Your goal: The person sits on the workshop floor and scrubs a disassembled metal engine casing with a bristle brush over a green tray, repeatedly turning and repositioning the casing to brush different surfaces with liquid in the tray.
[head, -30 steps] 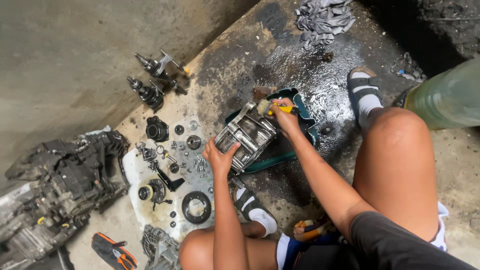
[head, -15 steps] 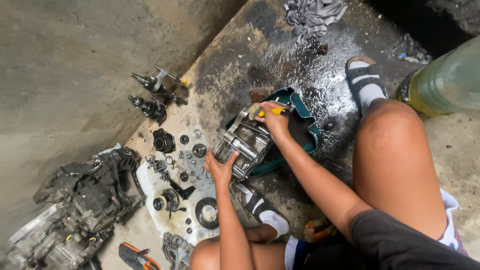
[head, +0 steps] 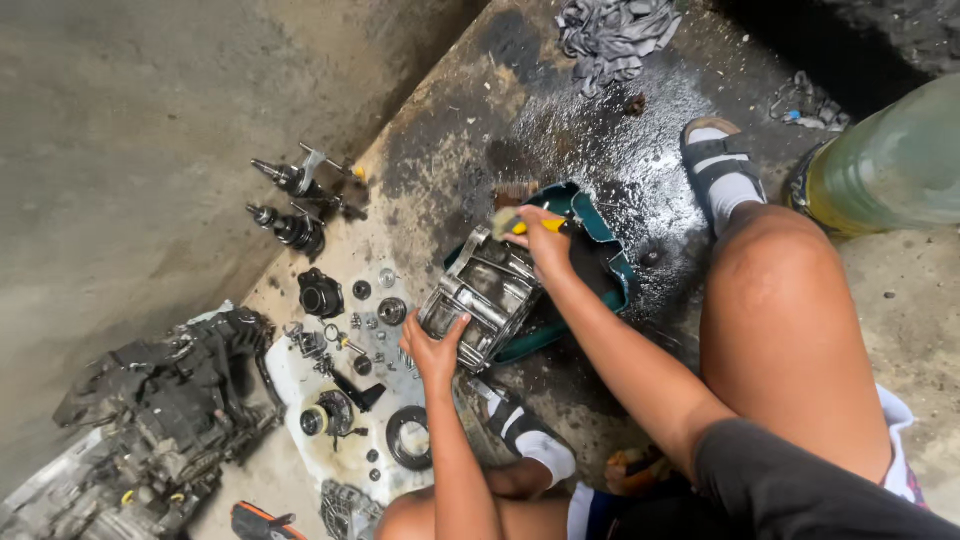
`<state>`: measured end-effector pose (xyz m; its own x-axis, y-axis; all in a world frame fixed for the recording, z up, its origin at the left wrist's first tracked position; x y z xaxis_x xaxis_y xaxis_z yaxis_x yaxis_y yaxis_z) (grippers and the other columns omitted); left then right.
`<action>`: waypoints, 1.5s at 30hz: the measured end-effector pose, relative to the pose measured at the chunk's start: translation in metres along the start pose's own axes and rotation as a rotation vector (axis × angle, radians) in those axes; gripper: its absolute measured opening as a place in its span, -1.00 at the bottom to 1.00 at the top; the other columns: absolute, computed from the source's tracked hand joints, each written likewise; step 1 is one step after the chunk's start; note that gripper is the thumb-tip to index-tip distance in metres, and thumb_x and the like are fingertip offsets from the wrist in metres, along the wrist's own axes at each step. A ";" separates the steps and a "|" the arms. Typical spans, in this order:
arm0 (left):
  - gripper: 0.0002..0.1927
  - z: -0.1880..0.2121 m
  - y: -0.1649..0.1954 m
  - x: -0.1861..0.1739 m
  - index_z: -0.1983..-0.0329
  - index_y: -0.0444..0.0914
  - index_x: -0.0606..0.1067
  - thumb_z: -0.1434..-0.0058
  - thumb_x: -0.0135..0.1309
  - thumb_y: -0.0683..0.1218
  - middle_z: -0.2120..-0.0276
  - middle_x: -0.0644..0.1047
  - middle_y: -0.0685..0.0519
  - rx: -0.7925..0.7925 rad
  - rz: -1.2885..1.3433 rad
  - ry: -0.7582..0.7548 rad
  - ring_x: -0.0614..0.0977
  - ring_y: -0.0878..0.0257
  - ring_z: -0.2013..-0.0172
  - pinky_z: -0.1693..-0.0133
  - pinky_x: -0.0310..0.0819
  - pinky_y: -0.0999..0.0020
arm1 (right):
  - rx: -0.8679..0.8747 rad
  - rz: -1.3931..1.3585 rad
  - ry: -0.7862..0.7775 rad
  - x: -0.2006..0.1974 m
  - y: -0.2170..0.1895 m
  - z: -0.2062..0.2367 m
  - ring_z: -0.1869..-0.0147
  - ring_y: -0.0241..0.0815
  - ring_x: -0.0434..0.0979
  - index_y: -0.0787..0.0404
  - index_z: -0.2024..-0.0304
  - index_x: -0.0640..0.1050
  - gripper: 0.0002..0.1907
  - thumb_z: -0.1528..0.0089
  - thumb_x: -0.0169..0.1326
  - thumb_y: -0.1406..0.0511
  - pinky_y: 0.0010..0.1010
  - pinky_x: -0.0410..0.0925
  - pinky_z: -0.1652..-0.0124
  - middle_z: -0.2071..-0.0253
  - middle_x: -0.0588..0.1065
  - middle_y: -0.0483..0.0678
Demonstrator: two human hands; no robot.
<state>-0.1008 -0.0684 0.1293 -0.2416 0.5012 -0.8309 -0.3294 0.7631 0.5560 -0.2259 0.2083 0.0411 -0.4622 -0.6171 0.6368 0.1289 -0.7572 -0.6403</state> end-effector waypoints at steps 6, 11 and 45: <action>0.04 -0.003 0.001 0.000 -0.22 -0.41 0.35 0.21 0.52 0.23 -0.14 0.44 -0.28 0.070 -0.008 0.030 0.34 -0.21 -0.20 -0.24 0.15 -0.08 | -0.050 0.038 -0.019 0.002 -0.001 -0.010 0.11 -0.15 0.64 0.37 0.10 0.58 -0.80 -0.37 0.05 0.33 -0.26 0.59 0.16 0.11 0.59 0.04; 0.02 -0.003 -0.009 0.003 -0.22 -0.40 0.36 0.15 0.51 0.25 -0.17 0.44 -0.27 0.034 -0.029 0.031 0.34 -0.22 -0.19 -0.24 0.17 -0.06 | -0.178 0.159 -0.007 0.002 -0.011 0.000 0.13 -0.21 0.58 0.42 0.11 0.61 -0.79 -0.40 0.05 0.34 -0.31 0.60 0.15 0.08 0.56 0.01; 0.05 -0.008 -0.027 -0.014 -0.24 -0.29 0.36 0.23 0.52 0.29 -0.15 0.41 -0.15 -0.039 0.147 0.004 0.25 -0.14 -0.21 -0.23 0.19 -0.04 | -0.537 0.948 -0.576 0.112 -0.067 0.040 0.05 -0.23 0.63 0.28 0.02 0.66 -0.80 -0.37 0.14 0.32 -0.42 0.47 0.04 0.09 0.65 0.06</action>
<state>-0.0962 -0.0988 0.1261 -0.2933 0.6051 -0.7402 -0.3257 0.6647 0.6724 -0.2516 0.1810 0.1724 0.0893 -0.9820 -0.1667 -0.2368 0.1416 -0.9612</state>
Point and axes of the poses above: each hand's wrist, its own z-axis away from the middle knuckle, its own x-axis out of the palm, y = z × x, the point moved 10 cm from there along -z, towards the middle knuckle
